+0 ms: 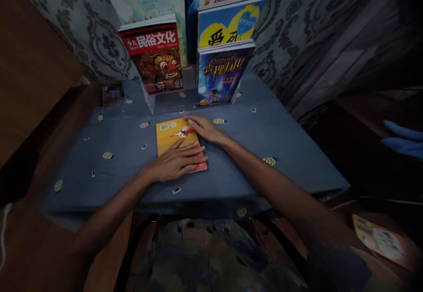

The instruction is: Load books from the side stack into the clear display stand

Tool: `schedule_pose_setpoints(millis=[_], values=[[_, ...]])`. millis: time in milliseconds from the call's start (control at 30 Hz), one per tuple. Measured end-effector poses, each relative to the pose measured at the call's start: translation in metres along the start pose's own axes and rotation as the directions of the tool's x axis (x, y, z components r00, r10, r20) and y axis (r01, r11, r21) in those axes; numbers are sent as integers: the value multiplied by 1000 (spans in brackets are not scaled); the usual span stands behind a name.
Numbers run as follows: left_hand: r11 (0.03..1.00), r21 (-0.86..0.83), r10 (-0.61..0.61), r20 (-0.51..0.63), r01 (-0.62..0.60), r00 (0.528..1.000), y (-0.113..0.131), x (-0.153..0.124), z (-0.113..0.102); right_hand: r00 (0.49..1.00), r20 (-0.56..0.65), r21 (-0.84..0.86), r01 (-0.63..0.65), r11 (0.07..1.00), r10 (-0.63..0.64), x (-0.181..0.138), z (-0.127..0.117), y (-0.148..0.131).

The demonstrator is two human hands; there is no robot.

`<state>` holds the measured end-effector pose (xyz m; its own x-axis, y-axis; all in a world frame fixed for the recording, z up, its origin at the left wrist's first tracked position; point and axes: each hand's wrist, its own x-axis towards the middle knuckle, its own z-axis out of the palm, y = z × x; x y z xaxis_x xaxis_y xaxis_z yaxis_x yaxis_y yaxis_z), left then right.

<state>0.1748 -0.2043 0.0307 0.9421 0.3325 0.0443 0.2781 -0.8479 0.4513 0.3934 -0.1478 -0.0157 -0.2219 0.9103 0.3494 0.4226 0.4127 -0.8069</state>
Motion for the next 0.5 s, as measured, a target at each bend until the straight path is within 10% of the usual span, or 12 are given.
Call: schedule_pose_setpoints(millis=[500], values=[[984, 158, 64, 81, -77, 995, 4, -3, -3, 1000, 23, -52, -6, 999, 7, -2, 0, -4]])
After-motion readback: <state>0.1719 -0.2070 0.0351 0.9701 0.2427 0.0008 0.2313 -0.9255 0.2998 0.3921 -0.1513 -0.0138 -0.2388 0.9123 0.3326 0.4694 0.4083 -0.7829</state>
